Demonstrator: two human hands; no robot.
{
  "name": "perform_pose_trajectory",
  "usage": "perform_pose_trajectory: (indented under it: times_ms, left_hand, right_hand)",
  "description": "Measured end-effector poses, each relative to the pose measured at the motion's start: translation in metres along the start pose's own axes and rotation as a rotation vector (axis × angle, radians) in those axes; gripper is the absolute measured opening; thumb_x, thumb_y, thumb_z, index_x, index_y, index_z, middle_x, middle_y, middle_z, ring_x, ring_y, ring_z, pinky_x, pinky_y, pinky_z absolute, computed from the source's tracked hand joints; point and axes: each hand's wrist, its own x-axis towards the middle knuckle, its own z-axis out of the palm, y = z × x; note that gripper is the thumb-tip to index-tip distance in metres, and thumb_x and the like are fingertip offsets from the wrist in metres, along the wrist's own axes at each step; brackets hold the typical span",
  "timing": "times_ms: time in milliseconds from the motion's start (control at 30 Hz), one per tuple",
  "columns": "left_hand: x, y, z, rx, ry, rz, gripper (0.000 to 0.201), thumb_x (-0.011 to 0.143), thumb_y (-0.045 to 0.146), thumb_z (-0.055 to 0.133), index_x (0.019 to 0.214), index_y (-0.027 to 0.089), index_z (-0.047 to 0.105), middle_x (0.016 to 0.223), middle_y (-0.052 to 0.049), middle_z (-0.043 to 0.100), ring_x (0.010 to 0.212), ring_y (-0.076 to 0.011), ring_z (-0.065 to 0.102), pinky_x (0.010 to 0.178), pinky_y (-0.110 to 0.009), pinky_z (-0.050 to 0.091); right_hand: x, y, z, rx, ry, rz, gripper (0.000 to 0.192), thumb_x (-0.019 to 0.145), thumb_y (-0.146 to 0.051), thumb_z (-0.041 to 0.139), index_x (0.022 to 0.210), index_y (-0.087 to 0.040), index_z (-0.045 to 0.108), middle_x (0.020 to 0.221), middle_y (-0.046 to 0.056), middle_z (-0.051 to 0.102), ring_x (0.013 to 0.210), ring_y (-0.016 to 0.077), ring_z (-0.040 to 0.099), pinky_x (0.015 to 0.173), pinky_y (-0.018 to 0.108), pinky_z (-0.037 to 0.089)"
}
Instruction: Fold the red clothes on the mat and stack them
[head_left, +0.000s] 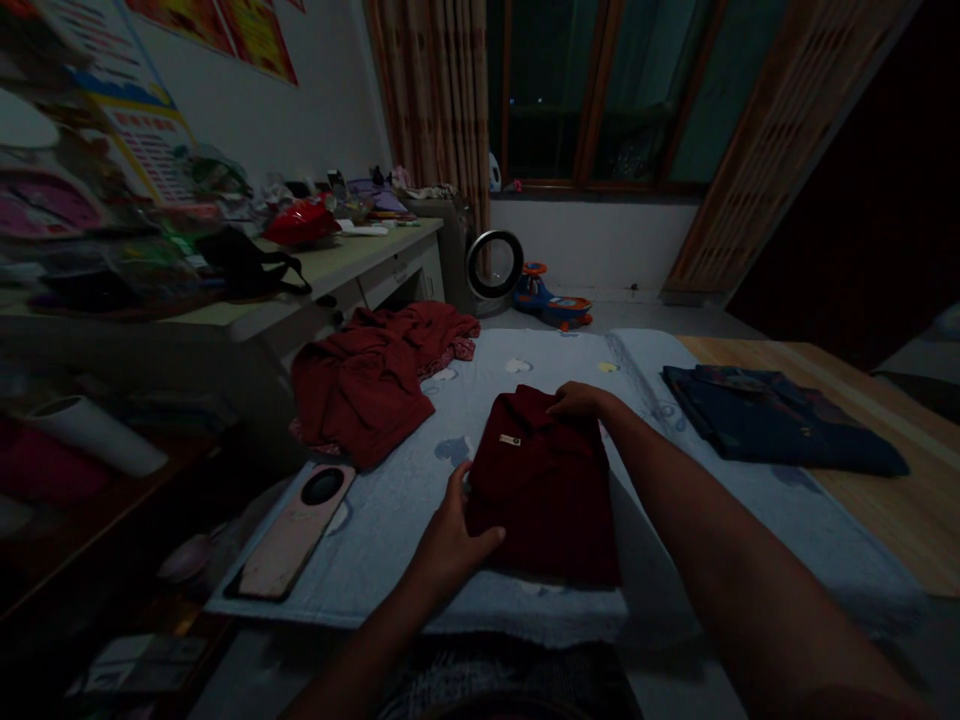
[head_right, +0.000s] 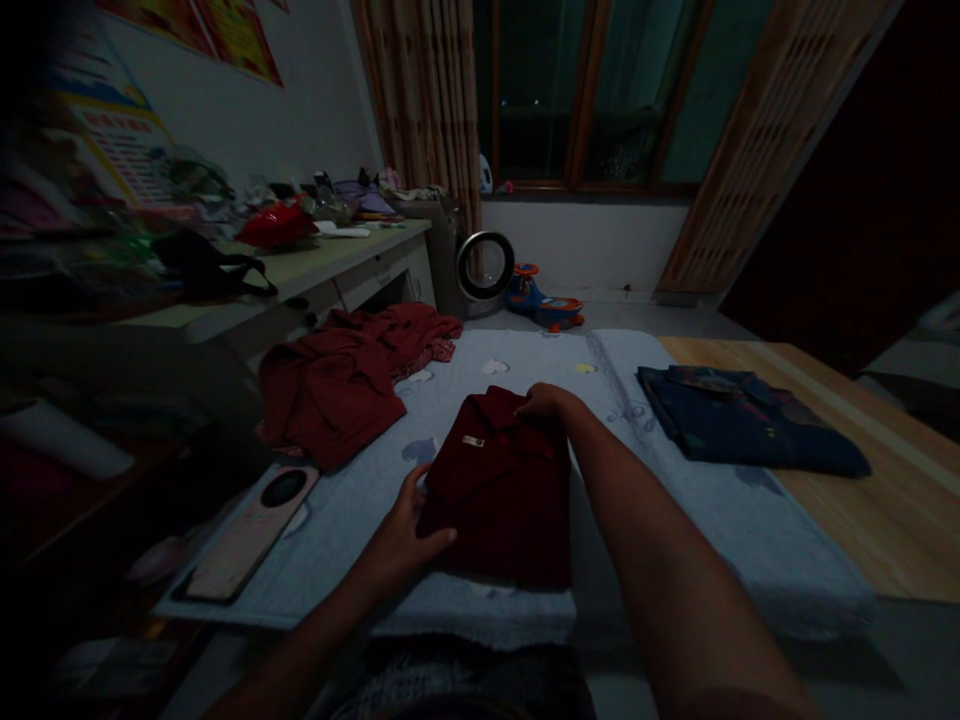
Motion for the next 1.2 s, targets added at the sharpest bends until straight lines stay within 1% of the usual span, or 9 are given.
perform_pose_trajectory:
  times_ms: [167,300,433,533,733,833,933,1067,1200]
  left_hand:
    - [-0.003,0.006,0.009,-0.433,0.152,-0.056,0.083,0.069,0.023,0.071,0.141,0.025,0.030,0.117,-0.010,0.061,0.098,-0.0237,0.066,0.084,-0.037,0.053]
    - [0.012,0.016,0.005,-0.675,0.331,-0.109,0.069,0.070,0.020,0.070,0.132,0.026,0.042,0.104,-0.005,0.065,0.086,-0.0188,0.068,0.079,-0.033,0.053]
    - [0.043,0.031,-0.001,-0.770,0.437,-0.092,0.057,0.076,0.021,0.068,0.128,0.025,0.046,0.096,-0.003,0.066,0.081,-0.0149,0.068,0.080,-0.030,0.053]
    - [0.068,0.043,0.000,-0.736,0.392,-0.057,0.052,0.079,0.022,0.067,0.127,0.024,0.047,0.093,-0.003,0.066,0.076,-0.0138,0.067,0.078,-0.030,0.054]
    - [0.122,0.046,0.012,-0.558,0.238,-0.017,0.045,0.080,0.026,0.065,0.122,0.020,0.051,0.085,-0.002,0.067,0.066,-0.0130,0.065,0.068,-0.027,0.053]
    - [0.147,0.029,0.016,-0.284,0.198,-0.016,0.040,0.082,0.030,0.062,0.118,0.017,0.054,0.083,-0.003,0.068,0.067,-0.0141,0.065,0.067,-0.027,0.052]
    - [0.161,0.012,0.016,0.044,0.203,-0.035,0.034,0.082,0.027,0.060,0.113,0.016,0.057,0.088,-0.006,0.069,0.078,-0.0177,0.066,0.073,-0.029,0.052]
    - [0.159,0.008,0.011,0.415,0.263,0.059,0.032,0.083,0.029,0.058,0.113,0.016,0.058,0.107,-0.012,0.066,0.102,-0.0243,0.063,0.090,-0.037,0.048]
    - [0.133,0.031,0.020,0.731,0.399,0.267,0.038,0.089,0.029,0.048,0.123,0.013,0.054,0.129,-0.017,0.055,0.122,-0.0286,0.051,0.102,-0.044,0.041]
  right_hand:
    - [-0.013,0.008,-0.011,0.012,0.013,0.007,0.036,0.075,-0.041,0.070,0.098,-0.013,0.072,0.094,0.008,0.073,0.075,0.0178,0.066,0.060,0.023,0.045]
    - [-0.048,0.023,-0.013,0.127,0.120,0.009,0.036,0.078,-0.046,0.067,0.092,-0.013,0.071,0.087,0.007,0.073,0.074,0.0180,0.065,0.058,0.022,0.043]
    - [-0.097,0.040,-0.002,0.421,0.242,0.038,0.036,0.081,-0.047,0.063,0.093,-0.013,0.069,0.088,0.008,0.073,0.077,0.0203,0.066,0.059,0.024,0.045]
    - [-0.128,0.050,0.014,0.599,0.328,0.078,0.040,0.080,-0.047,0.063,0.104,-0.015,0.065,0.096,0.008,0.072,0.080,0.0219,0.067,0.063,0.026,0.048]
    - [-0.156,0.067,0.056,0.593,0.610,0.178,0.044,0.079,-0.045,0.062,0.113,-0.017,0.059,0.101,0.008,0.070,0.089,0.0233,0.066,0.072,0.030,0.049]
    - [-0.156,0.067,0.076,0.482,0.624,0.300,0.046,0.081,-0.046,0.059,0.114,-0.015,0.054,0.103,0.011,0.069,0.091,0.0243,0.066,0.074,0.031,0.048]
    - [-0.154,0.064,0.090,0.326,0.559,0.399,0.050,0.085,-0.048,0.055,0.119,-0.012,0.050,0.103,0.015,0.068,0.092,0.0278,0.066,0.075,0.033,0.047]
    - [-0.156,0.063,0.090,0.177,0.547,0.413,0.063,0.087,-0.052,0.051,0.131,-0.009,0.042,0.111,0.021,0.065,0.099,0.0315,0.064,0.079,0.038,0.046]
    - [-0.161,0.049,0.077,0.020,0.821,0.340,0.060,0.090,-0.044,0.046,0.137,-0.007,0.039,0.123,0.023,0.058,0.113,0.0331,0.056,0.091,0.044,0.043]
